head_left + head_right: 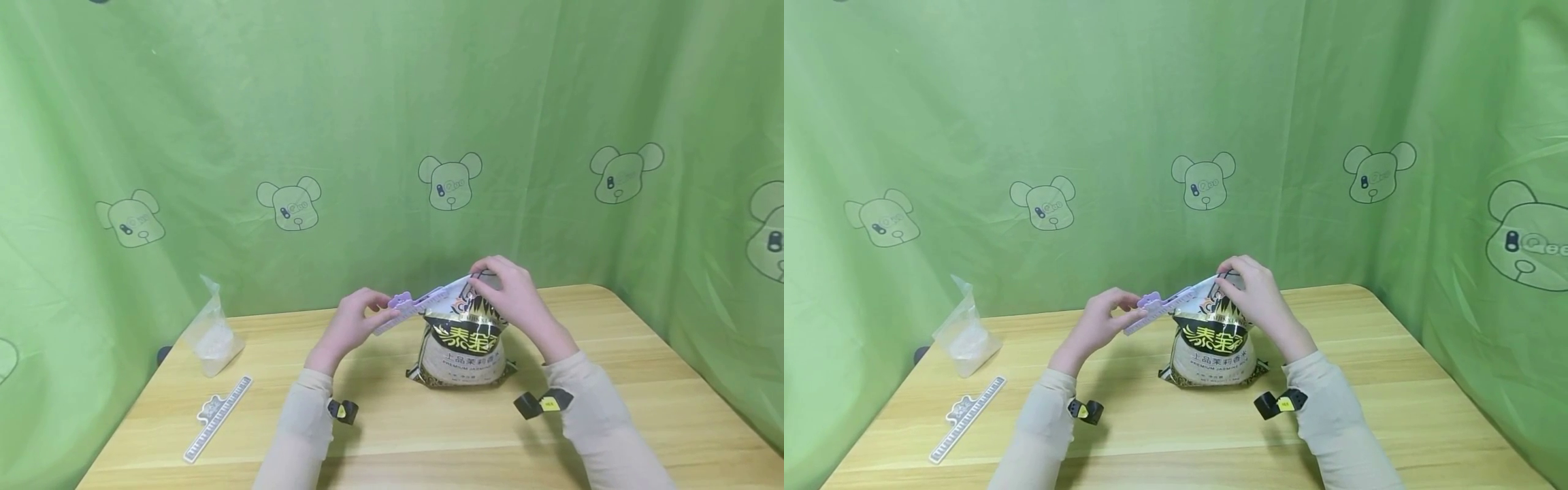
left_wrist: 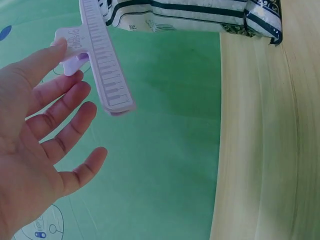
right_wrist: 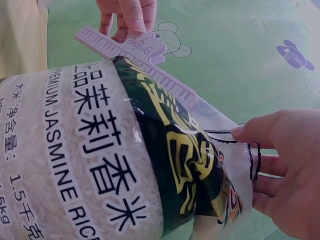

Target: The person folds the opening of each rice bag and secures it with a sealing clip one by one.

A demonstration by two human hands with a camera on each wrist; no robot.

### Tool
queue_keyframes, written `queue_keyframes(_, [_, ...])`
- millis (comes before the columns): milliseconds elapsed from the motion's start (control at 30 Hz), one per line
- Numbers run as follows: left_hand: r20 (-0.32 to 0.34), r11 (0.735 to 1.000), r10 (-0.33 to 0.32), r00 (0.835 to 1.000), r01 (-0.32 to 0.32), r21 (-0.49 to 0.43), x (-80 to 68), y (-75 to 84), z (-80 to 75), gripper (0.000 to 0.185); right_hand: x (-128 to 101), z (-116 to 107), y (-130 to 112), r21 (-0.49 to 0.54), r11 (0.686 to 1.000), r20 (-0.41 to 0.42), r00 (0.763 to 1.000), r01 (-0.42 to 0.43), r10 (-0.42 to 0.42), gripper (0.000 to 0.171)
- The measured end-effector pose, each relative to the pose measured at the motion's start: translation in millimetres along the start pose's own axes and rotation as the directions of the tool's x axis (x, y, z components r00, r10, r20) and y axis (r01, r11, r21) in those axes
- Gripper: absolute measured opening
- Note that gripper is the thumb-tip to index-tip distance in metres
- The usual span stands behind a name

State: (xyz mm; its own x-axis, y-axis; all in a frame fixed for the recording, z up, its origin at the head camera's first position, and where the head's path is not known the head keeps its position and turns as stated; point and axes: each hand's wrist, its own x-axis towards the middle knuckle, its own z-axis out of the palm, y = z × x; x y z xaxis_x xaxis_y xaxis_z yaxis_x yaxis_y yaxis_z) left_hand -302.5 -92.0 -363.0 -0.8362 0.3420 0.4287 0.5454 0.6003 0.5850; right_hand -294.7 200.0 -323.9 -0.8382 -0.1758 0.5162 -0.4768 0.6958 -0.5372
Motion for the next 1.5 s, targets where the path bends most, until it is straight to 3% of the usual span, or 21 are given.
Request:
queue_keyframes(633, [-0.126,0.983,0.126,0.984,-0.106,0.151,0.0,0.4,7.2,0.024,0.7,0.2,1.7,0.004,1.0,0.006,1.0,-0.008,0.008,0.018])
queue_keyframes(1033, [-0.179,0.955,0.177,0.968,-0.125,0.269,0.9,10.0,16.1,0.027,-0.1,0.3,4.1,0.008,1.0,-0.006,1.0,-0.002,0.002,0.017])
queue_keyframes(1500, [-0.207,0.946,0.181,0.961,-0.112,0.303,0.1,17.3,19.2,0.028,1.6,-12.2,16.0,0.029,0.998,0.007,0.999,0.05,-0.05,0.03])
